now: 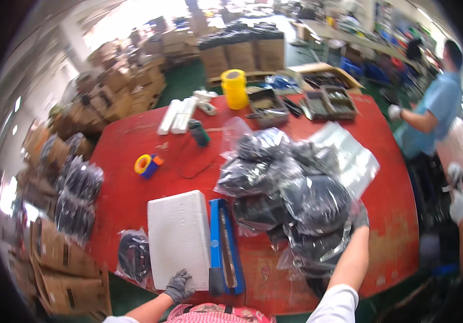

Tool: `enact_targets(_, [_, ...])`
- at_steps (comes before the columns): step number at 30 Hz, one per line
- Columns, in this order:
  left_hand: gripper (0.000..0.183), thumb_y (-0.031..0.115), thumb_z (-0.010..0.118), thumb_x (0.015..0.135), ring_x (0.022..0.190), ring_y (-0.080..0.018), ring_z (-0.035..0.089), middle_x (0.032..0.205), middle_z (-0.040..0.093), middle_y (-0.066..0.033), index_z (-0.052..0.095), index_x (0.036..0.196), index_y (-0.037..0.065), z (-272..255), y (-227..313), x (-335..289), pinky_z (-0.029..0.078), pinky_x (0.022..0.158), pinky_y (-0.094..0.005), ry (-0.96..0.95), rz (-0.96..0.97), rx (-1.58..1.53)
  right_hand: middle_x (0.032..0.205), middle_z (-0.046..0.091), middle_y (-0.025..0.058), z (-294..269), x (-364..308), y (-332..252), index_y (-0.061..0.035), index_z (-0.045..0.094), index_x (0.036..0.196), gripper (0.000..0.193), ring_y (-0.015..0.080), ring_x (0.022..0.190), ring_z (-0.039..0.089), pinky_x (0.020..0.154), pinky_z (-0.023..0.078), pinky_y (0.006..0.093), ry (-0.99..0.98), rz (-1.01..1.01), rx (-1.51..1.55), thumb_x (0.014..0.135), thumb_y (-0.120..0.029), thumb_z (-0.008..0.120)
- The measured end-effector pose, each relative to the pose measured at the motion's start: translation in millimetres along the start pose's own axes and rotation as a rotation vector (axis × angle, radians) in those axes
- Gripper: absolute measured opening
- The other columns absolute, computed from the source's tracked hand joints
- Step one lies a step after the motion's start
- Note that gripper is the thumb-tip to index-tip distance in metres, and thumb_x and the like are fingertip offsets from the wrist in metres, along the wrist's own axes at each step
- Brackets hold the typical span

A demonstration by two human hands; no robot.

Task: Packaging black hose coils into plastic bags and sealing them using a manual heat sealer.

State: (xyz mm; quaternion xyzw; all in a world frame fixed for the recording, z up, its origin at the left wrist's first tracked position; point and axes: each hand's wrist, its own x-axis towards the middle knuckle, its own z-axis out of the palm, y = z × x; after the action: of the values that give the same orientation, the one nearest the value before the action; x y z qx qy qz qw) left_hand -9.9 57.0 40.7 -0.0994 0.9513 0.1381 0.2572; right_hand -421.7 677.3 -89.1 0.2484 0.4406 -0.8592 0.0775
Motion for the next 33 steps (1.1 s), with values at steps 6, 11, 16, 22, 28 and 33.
enact_targets(6, [0.067,0.048,0.06,0.067,0.129,-0.0306,0.022,0.138,0.026,-0.0154,0.043,0.122,0.014,14.3,-6.4,1.3,0.021,0.102,-0.0489,-0.02,-0.005,0.042,0.107,0.056,0.0118,-7.3,31.8,1.4,-0.0069,0.051,0.116,0.047,0.0263,0.095,0.055,0.083,0.044,0.0386,0.007,0.087,0.17,0.082,-0.04,0.048])
enact_targets(11, [0.068,0.048,0.059,0.069,0.13,-0.0298,0.02,0.139,0.024,-0.0153,0.041,0.124,0.013,16.8,-9.1,0.9,0.02,0.102,-0.0481,-0.019,0.042,0.032,0.104,0.055,0.0085,103.6,-48.2,-38.1,-0.0007,0.052,0.111,0.048,0.0216,0.091,0.053,0.081,0.044,0.0359,0.146,-0.387,0.059,0.085,-0.041,0.048])
enact_targets(16, [0.065,0.048,0.057,0.071,0.129,-0.0292,0.021,0.139,0.025,-0.0151,0.042,0.124,0.012,4.1,5.6,13.1,0.021,0.102,-0.0472,-0.01,0.085,0.017,0.077,0.056,0.0157,244.2,-174.9,-80.5,0.0011,0.055,0.101,0.031,0.0288,0.065,0.051,0.06,0.042,0.0386,0.168,-1.189,-1.229,0.088,-0.024,0.043])
enact_targets(22, [0.049,0.048,0.052,0.081,0.095,-0.0305,0.057,0.104,0.06,-0.0142,0.057,0.109,0.008,-31.3,6.6,15.2,0.043,0.086,-0.0428,0.01,0.118,-0.709,0.062,0.051,0.0055,377.8,-311.4,-30.0,-0.0025,0.062,0.089,0.021,0.0135,0.057,0.049,0.059,0.042,0.0283,-0.261,-0.786,-0.632,0.08,-0.021,0.061])
enact_targets(28, [0.079,0.064,0.048,0.074,0.112,-0.031,0.046,0.12,0.049,-0.0161,0.042,0.122,0.001,-88.5,23.4,-24.5,0.032,0.1,-0.039,-0.864,0.281,-2.199,0.071,0.058,0.0026,437.4,-485.4,-11.5,-0.0026,0.058,0.087,0.032,0.0111,0.067,0.058,0.06,0.05,0.0267,-0.559,-0.271,-0.164,0.075,-0.031,0.068])
enact_targets(33, [0.075,0.009,0.065,0.067,0.106,-0.0236,0.051,0.128,0.041,-0.0091,0.029,0.133,0.008,-99.5,-25.8,-48.7,0.042,0.091,-0.0374,-0.312,0.382,-2.184,0.064,0.054,-0.0049,381.1,-500.5,62.5,-0.0025,0.063,0.08,0.023,0.0041,0.055,0.048,0.05,0.039,0.0199,-0.668,-0.134,-0.677,0.082,-0.026,0.062])
